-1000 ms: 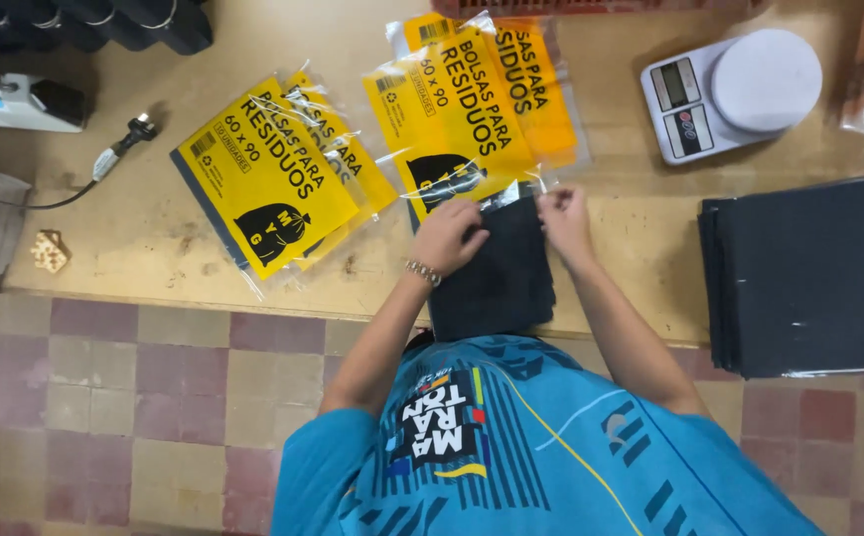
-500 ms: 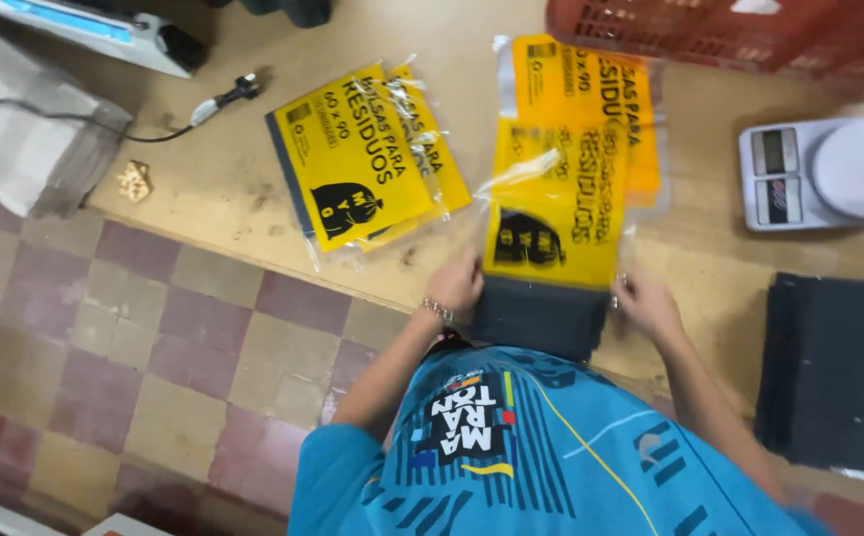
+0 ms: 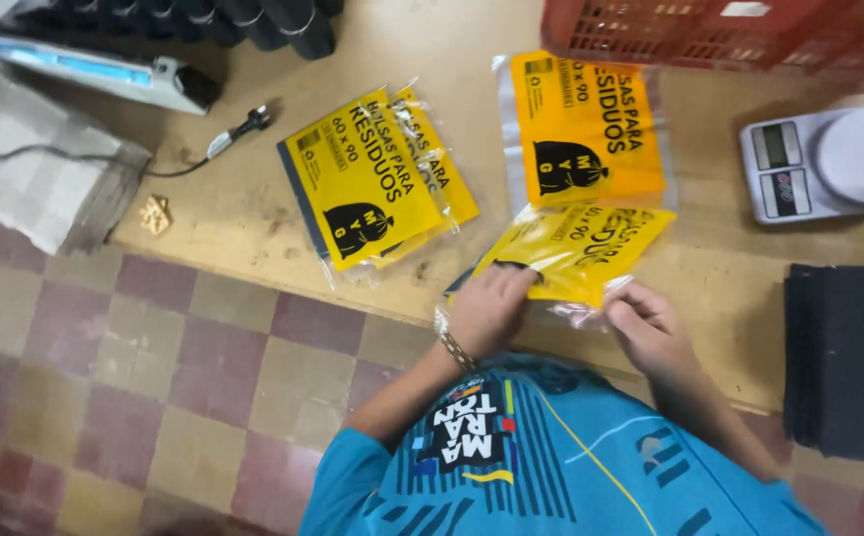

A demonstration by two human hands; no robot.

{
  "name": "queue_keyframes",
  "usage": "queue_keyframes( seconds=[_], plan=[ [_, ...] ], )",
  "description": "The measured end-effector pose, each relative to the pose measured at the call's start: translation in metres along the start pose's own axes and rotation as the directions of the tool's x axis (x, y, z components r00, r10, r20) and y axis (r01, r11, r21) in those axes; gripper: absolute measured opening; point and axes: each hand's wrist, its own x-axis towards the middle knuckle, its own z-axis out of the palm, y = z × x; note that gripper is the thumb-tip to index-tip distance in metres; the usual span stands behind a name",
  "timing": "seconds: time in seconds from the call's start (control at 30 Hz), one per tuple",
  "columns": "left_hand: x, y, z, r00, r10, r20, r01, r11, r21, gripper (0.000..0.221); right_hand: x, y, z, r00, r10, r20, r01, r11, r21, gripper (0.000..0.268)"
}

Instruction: Manually inserting black plastic bags into yellow printed packaging sleeves at a factory workstation.

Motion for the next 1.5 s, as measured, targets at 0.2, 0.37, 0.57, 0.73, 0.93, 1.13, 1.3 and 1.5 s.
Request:
queue_keyframes(
  seconds=[0.2,0.37,0.57,0.73,0.93,1.13,1.3,1.5],
  plan=[
    [0.100,-0.063,-0.142,0.959,-0.043,-0.282,0.098,0.979,0.182,0.031,-0.016,0.037,-0.144,0.928,-0.368,-0.052,-0.050,0.015,-0.999,0.047],
    [0.103,-0.093,-0.194,0.898,0.091,-0.431,0.117,0.895,0.431,0.030,-0.088,0.092,-0.218,0.858,-0.418,-0.299,-0.480,-0.445,-0.756,0.064],
    [0.029,-0.177,-0.070,0.970,0.055,-0.236,0.083,0.840,0.537,0.010,-0.109,0.107,-0.248,0.815,-0.531,-0.230,-0.460,-0.353,-0.815,0.042],
    [-0.011,-0.174,0.006,0.702,-0.604,0.377,0.330,0.745,0.580,0.060,-0.114,0.113,-0.274,0.805,-0.518,-0.290,-0.449,-0.211,-0.869,0.020],
    [0.064,-0.120,0.092,0.940,-0.149,0.307,0.117,0.986,0.121,0.015,-0.095,0.091,-0.224,0.794,-0.547,-0.267,-0.357,-0.064,-0.932,0.016],
    [0.136,-0.099,0.223,0.779,-0.019,0.626,0.001,1.000,0.029,0.042,-0.068,0.118,-0.088,0.902,-0.247,-0.354,-0.216,0.452,-0.866,0.016],
    [0.144,-0.120,0.274,0.727,0.006,0.687,0.066,0.995,-0.078,0.019,-0.063,0.131,-0.062,0.937,0.291,-0.194,-0.329,0.545,-0.771,0.019],
    [0.135,-0.116,0.241,0.636,0.011,0.772,0.183,0.969,-0.165,0.019,-0.047,0.145,-0.150,0.912,0.129,-0.391,-0.409,0.183,-0.894,0.090]
  ],
)
